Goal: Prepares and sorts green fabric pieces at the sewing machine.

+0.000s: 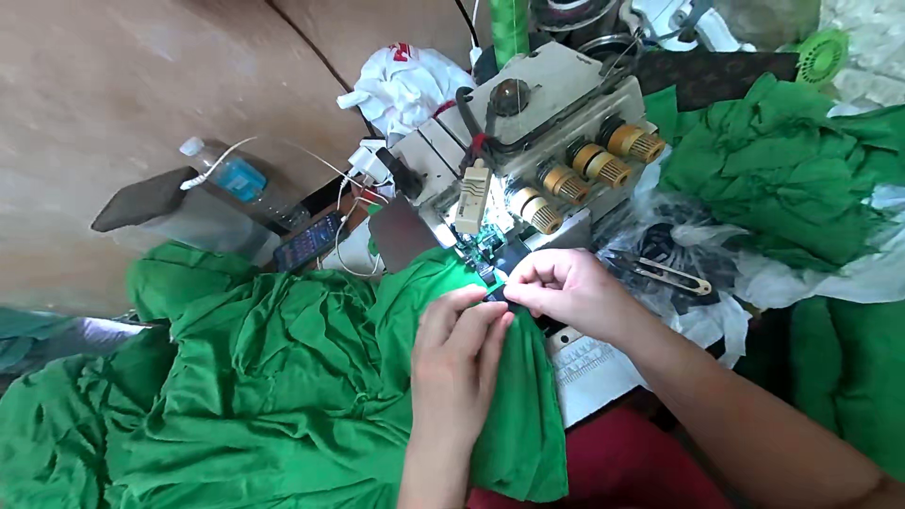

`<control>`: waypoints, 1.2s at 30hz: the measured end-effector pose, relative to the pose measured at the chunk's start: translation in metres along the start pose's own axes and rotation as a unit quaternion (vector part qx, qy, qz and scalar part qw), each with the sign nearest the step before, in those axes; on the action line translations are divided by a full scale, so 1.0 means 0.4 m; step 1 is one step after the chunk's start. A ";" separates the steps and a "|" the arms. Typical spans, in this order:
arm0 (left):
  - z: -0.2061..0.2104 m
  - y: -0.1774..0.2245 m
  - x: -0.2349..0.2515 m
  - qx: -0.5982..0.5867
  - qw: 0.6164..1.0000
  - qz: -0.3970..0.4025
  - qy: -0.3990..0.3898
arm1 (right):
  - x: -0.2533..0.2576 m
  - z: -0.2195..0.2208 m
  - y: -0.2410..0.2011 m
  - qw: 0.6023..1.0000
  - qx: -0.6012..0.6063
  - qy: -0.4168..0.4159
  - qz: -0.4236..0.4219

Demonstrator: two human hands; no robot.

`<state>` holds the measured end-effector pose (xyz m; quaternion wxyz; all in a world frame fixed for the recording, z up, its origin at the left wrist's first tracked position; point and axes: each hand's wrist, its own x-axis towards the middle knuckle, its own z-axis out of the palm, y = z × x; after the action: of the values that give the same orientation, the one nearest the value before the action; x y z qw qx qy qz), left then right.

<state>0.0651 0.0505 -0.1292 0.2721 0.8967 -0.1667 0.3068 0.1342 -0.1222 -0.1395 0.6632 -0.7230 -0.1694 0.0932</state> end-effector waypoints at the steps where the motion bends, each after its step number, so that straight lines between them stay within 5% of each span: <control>1: 0.004 -0.011 0.007 0.018 0.999 0.016 -0.022 | 0.010 0.002 0.006 1.000 -0.021 0.003 -0.004; 6: -0.004 -0.024 0.028 0.061 0.993 0.039 -0.091 | -0.021 0.015 0.051 0.990 -0.117 0.044 -0.072; 14: -0.015 -0.025 0.039 0.080 0.989 0.043 -0.120 | -0.121 -0.013 0.103 0.991 0.041 -0.122 -0.030; 36: 0.008 -0.012 0.026 0.120 0.989 -0.015 -0.090 | -0.109 0.014 0.100 0.993 0.027 -0.071 -0.087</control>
<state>0.0765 0.0510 -0.1264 0.1511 0.9493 -0.1391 0.2380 0.0966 -0.1356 -0.1835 0.6742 -0.6791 -0.2757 0.0910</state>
